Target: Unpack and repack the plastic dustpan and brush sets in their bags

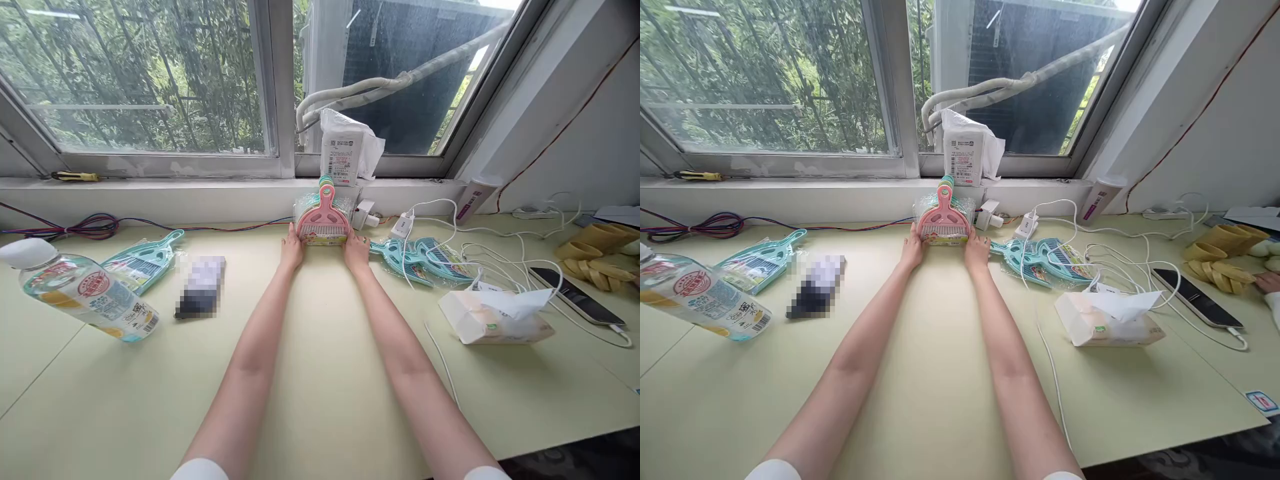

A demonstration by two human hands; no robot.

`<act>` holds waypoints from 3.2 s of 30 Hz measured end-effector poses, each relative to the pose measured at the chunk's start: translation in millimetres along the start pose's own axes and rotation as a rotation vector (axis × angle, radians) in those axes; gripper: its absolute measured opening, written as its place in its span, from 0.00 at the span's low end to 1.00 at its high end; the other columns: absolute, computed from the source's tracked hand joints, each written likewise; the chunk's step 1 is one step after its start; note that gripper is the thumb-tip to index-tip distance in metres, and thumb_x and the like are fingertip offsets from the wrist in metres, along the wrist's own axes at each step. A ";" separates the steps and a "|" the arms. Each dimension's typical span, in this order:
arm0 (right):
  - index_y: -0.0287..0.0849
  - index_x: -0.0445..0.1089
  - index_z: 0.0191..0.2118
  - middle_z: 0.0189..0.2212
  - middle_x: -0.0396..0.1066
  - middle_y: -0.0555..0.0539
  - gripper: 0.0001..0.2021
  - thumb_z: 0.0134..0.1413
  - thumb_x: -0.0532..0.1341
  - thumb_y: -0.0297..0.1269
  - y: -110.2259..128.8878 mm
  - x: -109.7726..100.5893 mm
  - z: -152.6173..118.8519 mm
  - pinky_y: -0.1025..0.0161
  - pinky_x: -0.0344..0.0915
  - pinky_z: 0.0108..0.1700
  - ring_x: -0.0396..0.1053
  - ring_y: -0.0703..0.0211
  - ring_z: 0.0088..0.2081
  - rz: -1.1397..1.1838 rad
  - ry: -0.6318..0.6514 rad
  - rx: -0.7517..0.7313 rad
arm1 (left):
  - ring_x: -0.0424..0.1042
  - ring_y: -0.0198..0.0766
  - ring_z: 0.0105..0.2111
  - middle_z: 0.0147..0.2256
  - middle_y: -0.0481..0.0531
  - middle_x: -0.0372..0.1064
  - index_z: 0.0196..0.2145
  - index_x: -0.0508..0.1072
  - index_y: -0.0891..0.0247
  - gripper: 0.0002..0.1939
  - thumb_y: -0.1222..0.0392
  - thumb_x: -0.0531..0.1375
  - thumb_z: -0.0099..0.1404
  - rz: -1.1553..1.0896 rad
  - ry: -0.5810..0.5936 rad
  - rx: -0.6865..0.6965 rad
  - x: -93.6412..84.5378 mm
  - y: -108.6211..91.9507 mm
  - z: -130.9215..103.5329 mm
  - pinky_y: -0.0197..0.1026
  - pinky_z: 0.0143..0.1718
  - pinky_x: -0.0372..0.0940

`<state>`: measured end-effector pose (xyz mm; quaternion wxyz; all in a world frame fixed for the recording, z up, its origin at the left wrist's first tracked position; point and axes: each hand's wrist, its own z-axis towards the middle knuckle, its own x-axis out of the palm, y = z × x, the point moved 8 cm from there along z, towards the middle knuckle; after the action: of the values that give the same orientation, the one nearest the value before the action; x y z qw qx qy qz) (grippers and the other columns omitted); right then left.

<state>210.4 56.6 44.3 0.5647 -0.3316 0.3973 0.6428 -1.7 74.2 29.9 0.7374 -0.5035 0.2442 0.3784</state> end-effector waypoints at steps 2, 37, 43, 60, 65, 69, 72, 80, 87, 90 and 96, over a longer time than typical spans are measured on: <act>0.27 0.53 0.62 0.46 0.71 0.29 0.28 0.60 0.54 0.37 1.4 -4.9 -2.2 0.45 0.46 0.59 0.65 0.41 0.50 0.000 -0.039 -0.005 | 0.61 0.55 0.60 0.62 0.71 0.55 0.67 0.31 0.71 0.41 0.54 0.51 0.68 0.015 -0.017 0.004 -2.8 -1.5 -0.1 0.59 0.59 0.53; 0.41 0.66 0.56 0.48 0.73 0.39 0.20 0.59 0.56 0.34 23.0 -225.7 -106.8 0.52 0.64 0.51 0.71 0.47 0.48 0.481 -0.277 -0.007 | 0.44 0.52 0.67 0.68 0.62 0.39 0.66 0.47 0.57 0.41 0.51 0.62 0.60 -0.504 0.525 0.287 -62.8 -90.4 -198.3 0.58 0.64 0.47; 0.48 0.72 0.50 0.50 0.72 0.46 0.18 0.54 0.62 0.43 131.2 -199.6 -164.0 0.52 0.64 0.57 0.68 0.49 0.54 1.206 0.151 -0.189 | 0.53 0.58 0.63 0.64 0.61 0.51 0.65 0.52 0.57 0.45 0.44 0.65 0.55 -1.118 0.585 0.054 -91.9 -101.4 -217.7 0.56 0.59 0.58; 0.44 0.67 0.49 0.52 0.66 0.43 0.18 0.52 0.54 0.29 109.2 -77.9 -177.4 0.52 0.57 0.60 0.63 0.53 0.55 0.925 0.169 -0.138 | 0.69 0.33 0.24 0.26 0.45 0.68 0.35 0.67 0.63 0.18 0.61 0.62 0.44 -1.280 0.174 -0.654 -98.5 8.9 -205.9 0.35 0.25 0.63; 0.42 0.64 0.48 0.44 0.69 0.43 0.15 0.56 0.56 0.40 86.3 -66.2 -171.5 0.58 0.67 0.45 0.69 0.59 0.40 1.098 0.220 0.104 | 0.71 0.37 0.27 0.27 0.47 0.69 0.32 0.69 0.64 0.12 0.61 0.61 0.47 -1.334 0.172 -0.649 -102.7 5.8 -207.1 0.39 0.29 0.66; 0.44 0.63 0.48 0.34 0.73 0.50 0.18 0.53 0.60 0.45 76.2 -51.2 -171.0 0.62 0.69 0.40 0.72 0.60 0.36 1.364 0.366 0.288 | 0.73 0.40 0.31 0.30 0.50 0.72 0.32 0.71 0.66 0.10 0.58 0.60 0.53 -1.437 0.174 -0.618 -104.0 2.7 -205.4 0.43 0.35 0.68; 0.45 0.62 0.48 0.36 0.75 0.50 0.20 0.50 0.64 0.42 75.2 -49.6 -172.3 0.64 0.71 0.39 0.74 0.61 0.36 1.534 0.438 0.383 | 0.74 0.41 0.32 0.30 0.52 0.73 0.33 0.72 0.66 0.11 0.55 0.58 0.57 -1.470 0.217 -0.593 -105.0 -2.3 -205.0 0.44 0.37 0.69; 0.42 0.67 0.41 0.30 0.77 0.51 0.17 0.43 0.69 0.31 70.2 -54.9 -169.1 0.65 0.71 0.27 0.74 0.61 0.28 1.593 0.541 0.451 | 0.75 0.42 0.29 0.27 0.55 0.74 0.36 0.74 0.66 0.26 0.38 0.63 0.55 -1.089 0.520 -0.460 -99.6 0.7 -207.9 0.43 0.34 0.70; 0.42 0.70 0.41 0.30 0.78 0.49 0.15 0.44 0.69 0.30 54.7 -63.7 -160.1 0.64 0.72 0.30 0.74 0.60 0.29 1.578 0.436 0.473 | 0.69 0.31 0.22 0.33 0.58 0.76 0.34 0.76 0.67 0.23 0.41 0.65 0.54 -0.887 0.625 -0.322 -102.3 3.1 -206.8 0.33 0.23 0.65; 0.41 0.71 0.42 0.31 0.78 0.48 0.16 0.44 0.70 0.29 50.6 -66.0 -155.7 0.63 0.73 0.32 0.75 0.60 0.30 1.608 0.407 0.460 | 0.67 0.29 0.19 0.32 0.57 0.76 0.31 0.77 0.68 0.20 0.45 0.67 0.53 -0.880 0.556 -0.277 -106.5 6.5 -201.1 0.31 0.20 0.62; 0.40 0.71 0.42 0.33 0.78 0.47 0.17 0.43 0.70 0.30 25.2 -65.3 -147.6 0.62 0.74 0.33 0.75 0.59 0.30 1.689 0.262 0.576 | 0.74 0.34 0.23 0.34 0.58 0.77 0.41 0.75 0.67 0.19 0.49 0.64 0.57 -0.993 0.060 -0.339 -142.1 43.8 -178.0 0.35 0.26 0.69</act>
<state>191.4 -105.4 36.3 -0.0841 0.1545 0.7154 0.6762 -117.6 -126.2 44.3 0.7287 -0.6815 -0.0675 0.0033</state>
